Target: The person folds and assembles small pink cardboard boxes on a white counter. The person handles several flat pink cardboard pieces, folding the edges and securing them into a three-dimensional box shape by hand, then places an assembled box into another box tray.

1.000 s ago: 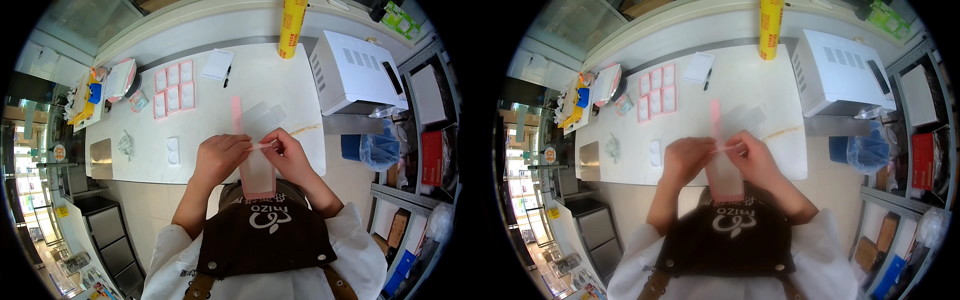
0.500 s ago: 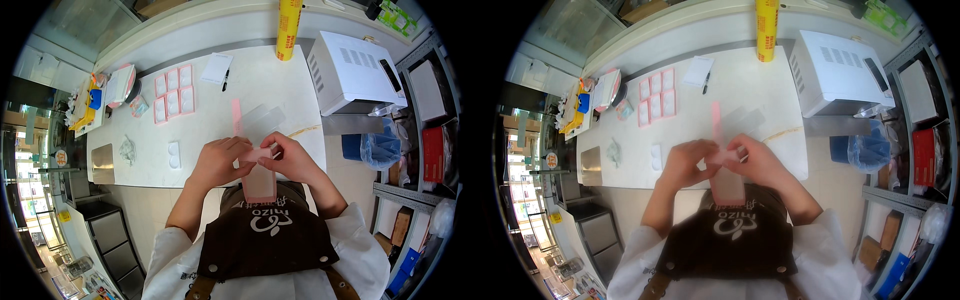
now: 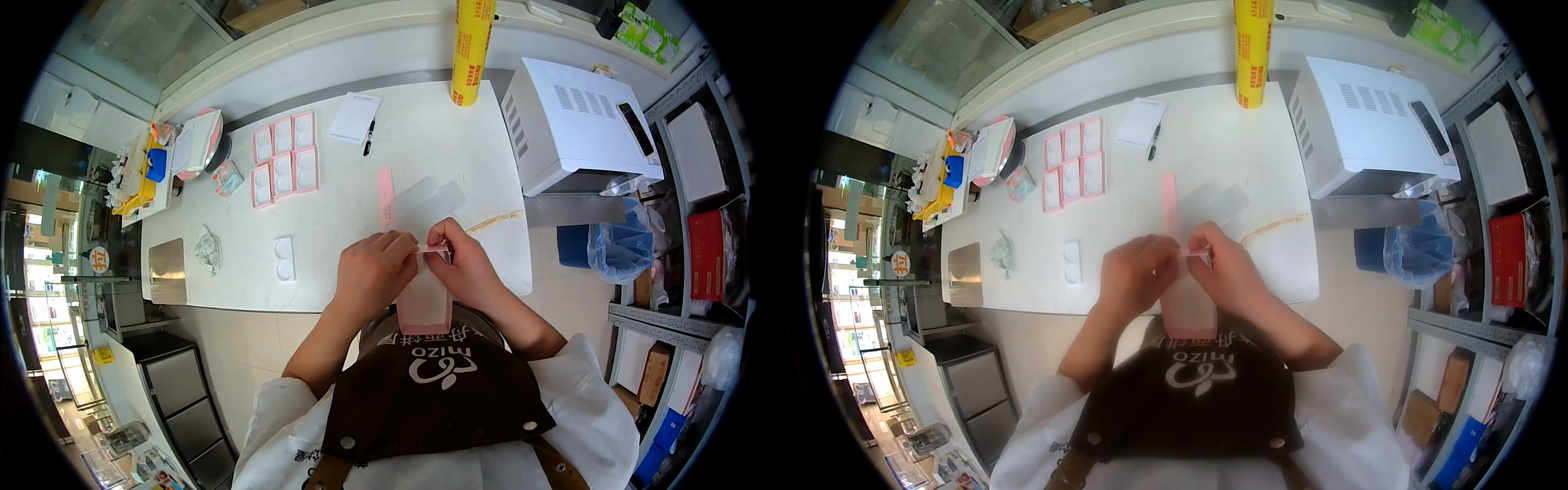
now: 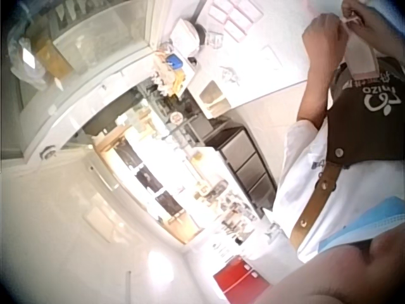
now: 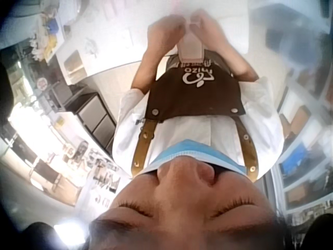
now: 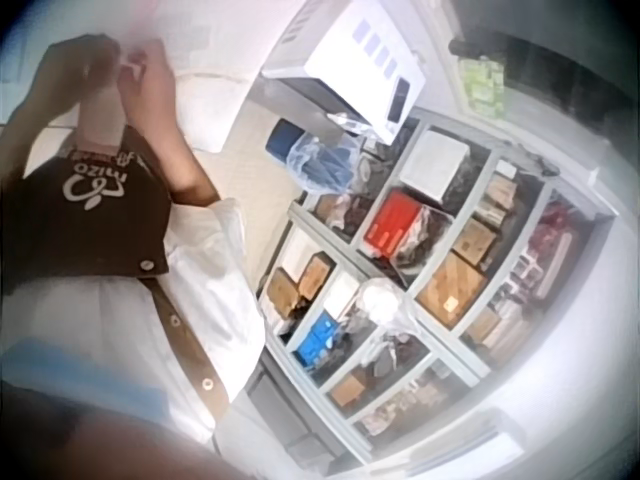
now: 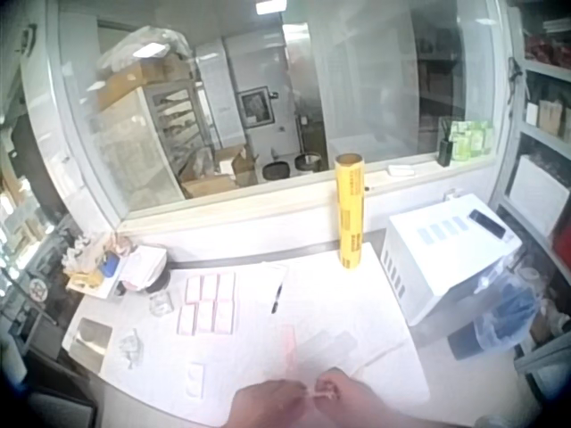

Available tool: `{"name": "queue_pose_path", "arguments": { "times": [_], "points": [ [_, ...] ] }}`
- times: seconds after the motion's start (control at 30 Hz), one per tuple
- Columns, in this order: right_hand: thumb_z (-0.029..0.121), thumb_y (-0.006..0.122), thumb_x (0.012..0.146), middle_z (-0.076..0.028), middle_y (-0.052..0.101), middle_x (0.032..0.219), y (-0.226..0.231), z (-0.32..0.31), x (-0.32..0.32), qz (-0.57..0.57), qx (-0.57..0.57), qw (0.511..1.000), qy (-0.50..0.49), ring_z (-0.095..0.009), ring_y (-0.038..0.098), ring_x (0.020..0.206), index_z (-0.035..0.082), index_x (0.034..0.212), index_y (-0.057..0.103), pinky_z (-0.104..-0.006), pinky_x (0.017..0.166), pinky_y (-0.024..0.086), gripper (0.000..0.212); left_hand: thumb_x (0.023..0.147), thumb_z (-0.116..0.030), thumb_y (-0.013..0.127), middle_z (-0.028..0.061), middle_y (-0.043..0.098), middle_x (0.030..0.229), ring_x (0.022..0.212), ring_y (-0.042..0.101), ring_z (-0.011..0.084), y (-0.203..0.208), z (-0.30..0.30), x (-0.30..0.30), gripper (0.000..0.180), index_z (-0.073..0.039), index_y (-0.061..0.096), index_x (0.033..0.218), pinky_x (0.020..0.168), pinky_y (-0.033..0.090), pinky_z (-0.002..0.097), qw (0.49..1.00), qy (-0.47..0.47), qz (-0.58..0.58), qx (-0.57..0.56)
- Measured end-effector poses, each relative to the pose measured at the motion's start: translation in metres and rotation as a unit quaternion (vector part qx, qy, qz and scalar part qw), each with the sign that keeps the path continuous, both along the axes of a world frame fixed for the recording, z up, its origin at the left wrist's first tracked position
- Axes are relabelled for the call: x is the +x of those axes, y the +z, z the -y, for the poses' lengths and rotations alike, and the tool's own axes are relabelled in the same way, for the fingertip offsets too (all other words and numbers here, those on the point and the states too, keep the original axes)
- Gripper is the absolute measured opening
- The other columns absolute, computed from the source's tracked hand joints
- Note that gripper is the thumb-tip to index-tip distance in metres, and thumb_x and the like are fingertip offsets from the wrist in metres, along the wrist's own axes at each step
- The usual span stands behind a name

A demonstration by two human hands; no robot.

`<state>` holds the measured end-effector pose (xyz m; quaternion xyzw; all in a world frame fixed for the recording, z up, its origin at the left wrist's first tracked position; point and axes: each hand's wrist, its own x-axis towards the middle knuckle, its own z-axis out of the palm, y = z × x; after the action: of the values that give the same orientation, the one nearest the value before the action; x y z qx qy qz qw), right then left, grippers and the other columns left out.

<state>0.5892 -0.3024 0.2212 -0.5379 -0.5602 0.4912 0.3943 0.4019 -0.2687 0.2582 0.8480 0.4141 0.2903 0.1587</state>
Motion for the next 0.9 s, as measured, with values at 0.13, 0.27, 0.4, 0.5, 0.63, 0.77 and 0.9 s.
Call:
{"name": "queue_pose_path", "arguments": {
  "times": [0.13,0.27,0.4,0.5,0.63,0.77,0.9],
  "points": [
    [-0.004,0.061,0.092,0.001,0.052,0.094,-0.015,0.001,-0.004,-0.071,-0.015,0.997,-0.004,-0.007,0.049,0.089,0.006,0.104,0.051,-0.0240,0.077,0.043,0.018,0.075,-0.003,0.074,0.0001,0.071,0.086,0.075,0.070,0.0197,-0.003,-0.002,0.002,0.015,-0.011,0.064,0.083,0.061,0.056,0.0341,0.995,-0.009,-0.003,0.095],
    [-0.002,0.060,0.093,0.001,0.052,0.093,-0.021,0.001,-0.006,-0.090,-0.007,0.996,-0.013,-0.008,0.049,0.090,0.006,0.104,0.050,-0.0244,0.079,0.043,0.017,0.074,-0.002,0.074,0.0011,0.070,0.084,0.074,0.069,0.0198,-0.007,-0.003,0.003,0.017,-0.010,0.063,0.085,0.060,0.054,0.0343,0.993,-0.015,0.003,0.119],
    [0.005,0.060,0.092,-0.018,0.066,0.103,-0.012,0.001,-0.007,0.015,-0.008,1.000,-0.001,-0.035,0.066,0.095,0.005,0.114,0.052,-0.0410,0.081,0.052,0.023,0.075,-0.009,0.076,0.0013,0.062,0.074,0.067,0.064,0.0201,-0.006,-0.005,0.003,0.019,-0.010,0.059,0.082,0.056,0.050,0.0348,0.992,-0.024,-0.061,0.109],
    [0.009,0.061,0.093,-0.024,0.067,0.113,0.005,0.001,-0.009,0.079,-0.026,0.997,0.005,-0.045,0.065,0.105,0.005,0.123,0.049,-0.0484,0.086,0.052,0.032,0.076,-0.015,0.077,0.0006,0.054,0.068,0.063,0.060,0.0185,-0.004,-0.014,0.000,0.022,-0.011,0.055,0.079,0.054,0.047,0.0336,0.985,-0.056,-0.122,0.111],
    [0.008,0.061,0.090,-0.022,0.068,0.108,0.007,-0.001,-0.013,0.121,-0.001,0.991,0.050,-0.041,0.069,0.096,0.005,0.130,0.042,-0.0458,0.079,0.055,0.044,0.075,-0.017,0.076,0.0001,0.053,0.067,0.060,0.059,0.0169,-0.007,-0.024,-0.003,0.021,-0.012,0.055,0.079,0.053,0.046,0.0313,0.972,-0.077,-0.187,0.121],
    [0.011,0.060,0.092,-0.025,0.068,0.108,0.022,-0.001,-0.011,0.124,-0.045,0.989,0.064,-0.045,0.067,0.097,0.005,0.135,0.040,-0.0503,0.081,0.053,0.048,0.074,-0.015,0.074,-0.0005,0.053,0.067,0.057,0.059,0.0161,-0.015,-0.031,-0.004,0.019,-0.012,0.056,0.080,0.052,0.046,0.0305,0.965,-0.082,-0.208,0.140],
    [0.013,0.058,0.093,-0.028,0.068,0.108,0.021,-0.001,-0.008,0.122,-0.052,0.989,0.061,-0.048,0.065,0.099,0.005,0.137,0.040,-0.0533,0.081,0.052,0.048,0.076,-0.012,0.071,-0.0005,0.054,0.066,0.057,0.060,0.0164,-0.017,-0.034,-0.001,0.017,-0.011,0.057,0.084,0.052,0.047,0.0307,0.962,-0.081,-0.232,0.120]
  ]
}}
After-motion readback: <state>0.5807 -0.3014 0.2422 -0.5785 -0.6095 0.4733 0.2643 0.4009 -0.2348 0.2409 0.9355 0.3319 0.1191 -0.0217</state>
